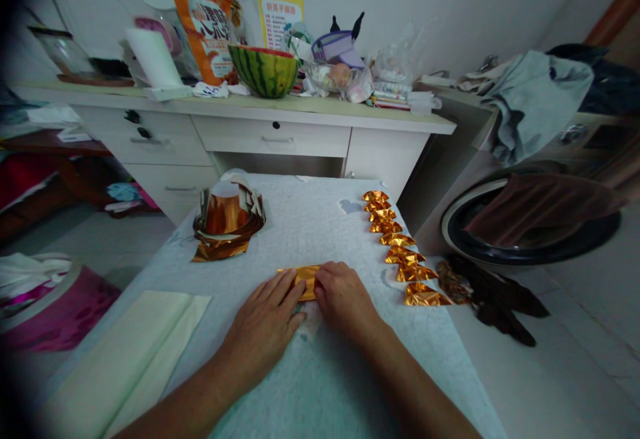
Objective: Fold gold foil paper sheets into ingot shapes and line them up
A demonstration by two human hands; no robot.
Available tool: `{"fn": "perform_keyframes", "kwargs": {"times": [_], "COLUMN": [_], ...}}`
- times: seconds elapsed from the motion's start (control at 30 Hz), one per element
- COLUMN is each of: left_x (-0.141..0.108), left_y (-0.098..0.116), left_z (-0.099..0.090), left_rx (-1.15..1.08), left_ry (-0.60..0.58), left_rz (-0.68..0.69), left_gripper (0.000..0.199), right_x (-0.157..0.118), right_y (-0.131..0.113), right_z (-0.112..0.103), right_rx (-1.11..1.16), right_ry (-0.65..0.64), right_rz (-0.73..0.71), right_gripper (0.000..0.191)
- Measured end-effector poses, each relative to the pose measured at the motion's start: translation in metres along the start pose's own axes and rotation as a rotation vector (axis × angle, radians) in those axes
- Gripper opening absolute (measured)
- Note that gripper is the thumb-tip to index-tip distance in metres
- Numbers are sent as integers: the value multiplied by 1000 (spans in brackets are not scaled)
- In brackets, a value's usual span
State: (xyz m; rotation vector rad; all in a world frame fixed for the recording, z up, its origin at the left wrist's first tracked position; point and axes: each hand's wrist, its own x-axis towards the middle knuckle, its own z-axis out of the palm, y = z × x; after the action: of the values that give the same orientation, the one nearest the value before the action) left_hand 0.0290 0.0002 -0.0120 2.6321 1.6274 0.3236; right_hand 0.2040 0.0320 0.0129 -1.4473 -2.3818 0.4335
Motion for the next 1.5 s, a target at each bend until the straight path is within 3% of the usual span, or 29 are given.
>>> {"fn": "perform_keyframes", "kwargs": {"times": [0.3,0.57,0.73,1.5], "left_x": [1,-1,-1,-4], "left_y": [0,-1,-2,-5], "left_z": [0,4,5,7], "left_rx": [-11,-5,-16,-36], "left_ry": [-33,-17,-14,-1], "left_rz": [-22,-22,-32,-36], "left_gripper": [47,52,53,56], "right_x": [-12,-22,-23,-18], "right_y": [-7,6,9,10], "right_z": [-6,20,23,24], "right_rx": [-189,-176,-168,-173], "right_ry": [-119,27,69,75], "right_rz": [-32,4,1,18], "right_gripper": [32,38,37,36]}}
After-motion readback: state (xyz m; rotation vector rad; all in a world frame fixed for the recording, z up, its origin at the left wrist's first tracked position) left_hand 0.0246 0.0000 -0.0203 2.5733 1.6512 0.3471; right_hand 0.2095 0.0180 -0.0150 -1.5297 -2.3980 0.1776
